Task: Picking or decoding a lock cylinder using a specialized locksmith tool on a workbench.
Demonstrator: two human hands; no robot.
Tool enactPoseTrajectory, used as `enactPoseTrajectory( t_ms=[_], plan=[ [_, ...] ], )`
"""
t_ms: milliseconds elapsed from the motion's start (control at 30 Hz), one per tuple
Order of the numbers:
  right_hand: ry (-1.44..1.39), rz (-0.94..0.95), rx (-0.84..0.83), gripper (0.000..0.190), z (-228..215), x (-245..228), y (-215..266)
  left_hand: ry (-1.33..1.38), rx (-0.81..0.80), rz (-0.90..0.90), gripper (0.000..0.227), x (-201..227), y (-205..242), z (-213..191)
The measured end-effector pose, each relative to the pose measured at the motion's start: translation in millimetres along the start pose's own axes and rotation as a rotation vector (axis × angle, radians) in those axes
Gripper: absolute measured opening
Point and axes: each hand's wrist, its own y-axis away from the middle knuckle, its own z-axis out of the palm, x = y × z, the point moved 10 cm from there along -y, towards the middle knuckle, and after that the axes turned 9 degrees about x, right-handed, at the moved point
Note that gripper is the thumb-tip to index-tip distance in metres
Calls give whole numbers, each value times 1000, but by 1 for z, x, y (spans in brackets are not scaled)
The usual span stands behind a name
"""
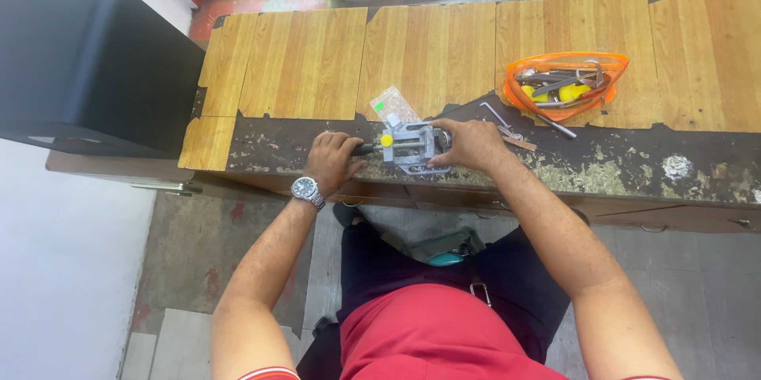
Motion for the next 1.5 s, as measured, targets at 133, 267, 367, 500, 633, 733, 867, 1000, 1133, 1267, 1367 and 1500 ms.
enactPoseTrajectory(
  t_ms=[133,267,367,500,633,733,867,1000,1133,1267,1367,1500],
  plan=[
    [15,-1,6,76,3,3,1,-48,62,23,37,2,-4,-6],
    [8,-5,-4,79,2,0,-1,-18,-45,1,44,1,-7,-7],
    [7,-2,-1,79,2,0,0,19,-125,-40,42,-4,-3,1],
    [20,-3,2,79,5,3,-2,55,-168,-41,31,-2,-3,1],
    [6,-5,16,78,4,1,-1,37,-122,-42,31,-3,-1,9],
    [18,-9,25,78,3,1,0,-9,-108,-28,37,0,-2,2],
    [-6,-4,-1,82,3,2,1,-14,-81,-16,47,2,-2,8],
    [-313,82,-9,93,-4,8,4,123,-31,-72,82,23,-11,-25],
    [-649,113,45,59,30,36,5,241,43,-93,69,63,-29,-47],
    [-737,62,87,46,28,31,15,342,80,-27,71,100,-49,-55],
    [-877,16,95,41,42,38,10,400,68,-15,70,119,-59,-59],
    [-1037,-39,82,35,47,35,11,658,71,-80,56,131,-67,-64]
  ],
)
